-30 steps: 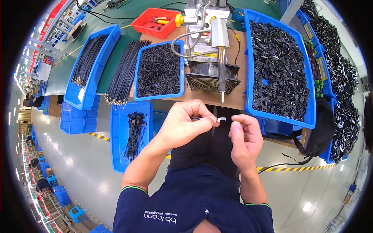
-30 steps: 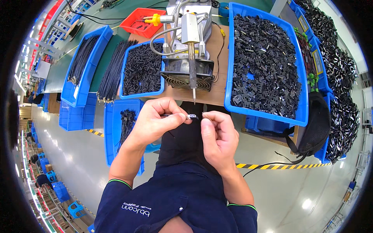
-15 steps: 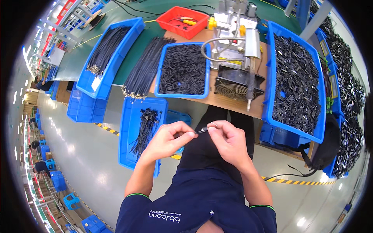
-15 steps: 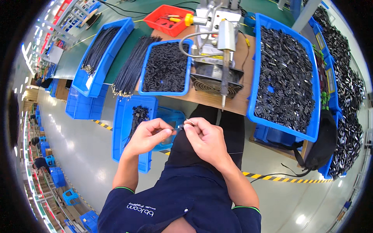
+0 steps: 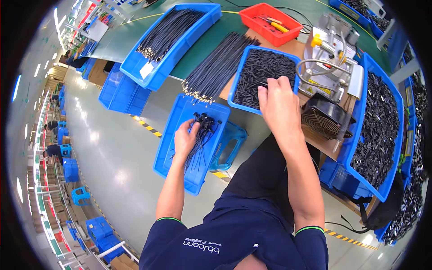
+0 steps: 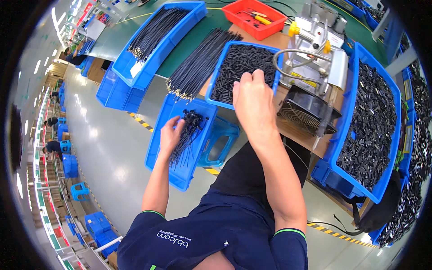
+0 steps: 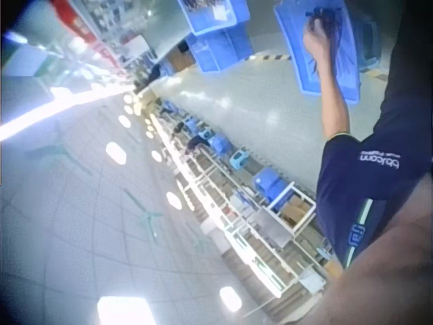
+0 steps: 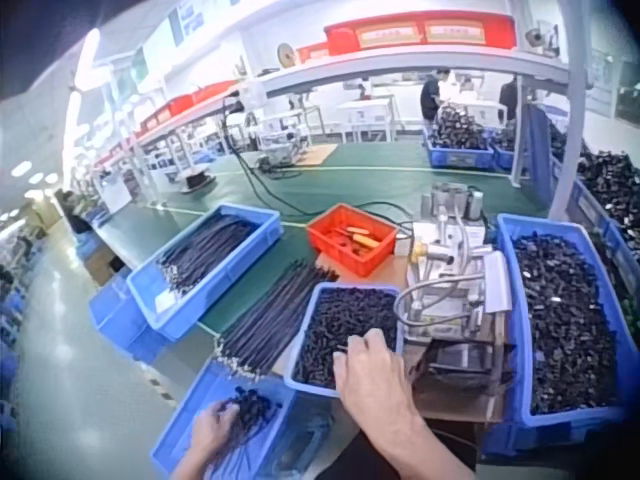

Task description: The person attaches small black plastic clips to the ends of wires by hand at an assembly workbench, using a jig to hold the components.

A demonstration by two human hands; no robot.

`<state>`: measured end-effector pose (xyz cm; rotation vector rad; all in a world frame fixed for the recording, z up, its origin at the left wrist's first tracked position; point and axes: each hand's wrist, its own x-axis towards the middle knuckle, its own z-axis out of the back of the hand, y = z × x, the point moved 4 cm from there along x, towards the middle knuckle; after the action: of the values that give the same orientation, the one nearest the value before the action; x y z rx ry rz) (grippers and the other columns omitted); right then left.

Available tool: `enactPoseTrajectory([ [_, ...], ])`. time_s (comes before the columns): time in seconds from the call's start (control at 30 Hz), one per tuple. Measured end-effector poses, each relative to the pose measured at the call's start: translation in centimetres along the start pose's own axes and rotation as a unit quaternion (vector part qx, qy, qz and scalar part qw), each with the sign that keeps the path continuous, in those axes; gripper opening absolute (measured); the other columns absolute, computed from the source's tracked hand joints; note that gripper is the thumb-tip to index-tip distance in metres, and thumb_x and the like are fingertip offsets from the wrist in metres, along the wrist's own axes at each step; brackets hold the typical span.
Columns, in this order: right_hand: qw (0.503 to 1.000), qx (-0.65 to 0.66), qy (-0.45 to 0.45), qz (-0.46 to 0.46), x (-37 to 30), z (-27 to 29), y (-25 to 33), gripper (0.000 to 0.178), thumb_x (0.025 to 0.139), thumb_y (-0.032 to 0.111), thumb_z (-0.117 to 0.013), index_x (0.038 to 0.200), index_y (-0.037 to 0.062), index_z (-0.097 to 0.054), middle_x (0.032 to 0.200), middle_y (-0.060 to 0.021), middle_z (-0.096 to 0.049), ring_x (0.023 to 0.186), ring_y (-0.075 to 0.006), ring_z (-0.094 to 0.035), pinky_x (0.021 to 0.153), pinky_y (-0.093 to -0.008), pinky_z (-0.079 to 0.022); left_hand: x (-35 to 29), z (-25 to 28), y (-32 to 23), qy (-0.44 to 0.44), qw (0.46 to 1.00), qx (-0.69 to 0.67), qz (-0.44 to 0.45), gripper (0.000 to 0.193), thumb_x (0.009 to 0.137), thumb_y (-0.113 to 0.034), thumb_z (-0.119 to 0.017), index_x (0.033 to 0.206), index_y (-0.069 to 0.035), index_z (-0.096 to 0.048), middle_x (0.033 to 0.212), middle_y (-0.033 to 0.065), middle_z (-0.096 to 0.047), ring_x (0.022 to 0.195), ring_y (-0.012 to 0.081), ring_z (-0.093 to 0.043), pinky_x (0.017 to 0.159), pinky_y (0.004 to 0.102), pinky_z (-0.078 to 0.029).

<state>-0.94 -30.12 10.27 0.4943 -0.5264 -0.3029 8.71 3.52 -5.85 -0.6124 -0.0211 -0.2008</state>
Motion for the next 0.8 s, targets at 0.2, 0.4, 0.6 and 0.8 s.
enactPoseTrajectory([
  [0.2,0.998,-0.062,0.033,-0.002,2.0,-2.8,-1.2,0.025,0.101,0.020,-0.074,0.095,-0.0042,-0.073,0.105,-0.0232,-0.068,0.087,-0.0439,-0.076,0.080,-0.0513,-0.064,6.0,6.4,-4.7,-0.120,0.988,-0.097,-0.030,0.033,0.106,-0.029,-0.070,0.121,-0.001,-0.079,0.114,0.0216,-0.081,0.099,0.0333,-0.079,0.090,0.0419,-0.061],
  [0.4,0.999,-0.053,0.007,-0.002,1.4,-2.3,-0.7,0.013,0.096,0.012,-0.071,0.094,-0.0009,-0.072,0.098,-0.0206,-0.070,0.089,-0.0420,-0.075,0.081,-0.0521,-0.062,12.1,9.5,-14.7,-0.111,0.974,-0.054,-0.189,0.025,0.104,-0.023,-0.074,0.119,-0.004,-0.081,0.105,0.0105,-0.082,0.093,0.0169,-0.077,0.085,0.0328,-0.060],
  [0.6,0.999,-0.042,0.013,-0.029,0.8,-1.3,-0.6,0.012,0.094,0.010,-0.071,0.099,-0.0009,-0.068,0.098,-0.0212,-0.067,0.089,-0.0432,-0.073,0.080,-0.0541,-0.060,19.1,3.4,-19.8,0.024,0.977,0.039,-0.206,0.030,0.098,-0.033,-0.075,0.115,-0.010,-0.084,0.107,0.0130,-0.084,0.101,0.0296,-0.080,0.090,0.0422,-0.062],
  [0.8,0.998,-0.052,0.012,-0.034,0.8,-1.2,-0.4,0.015,0.097,0.015,-0.072,0.099,-0.0004,-0.069,0.098,-0.0206,-0.068,0.089,-0.0409,-0.074,0.079,-0.0534,-0.061,23.5,-0.2,-21.6,0.031,0.977,0.116,-0.177,0.035,0.093,-0.043,-0.077,0.114,-0.017,-0.086,0.109,0.0152,-0.083,0.105,0.0349,-0.079,0.096,0.0482,-0.061],
])
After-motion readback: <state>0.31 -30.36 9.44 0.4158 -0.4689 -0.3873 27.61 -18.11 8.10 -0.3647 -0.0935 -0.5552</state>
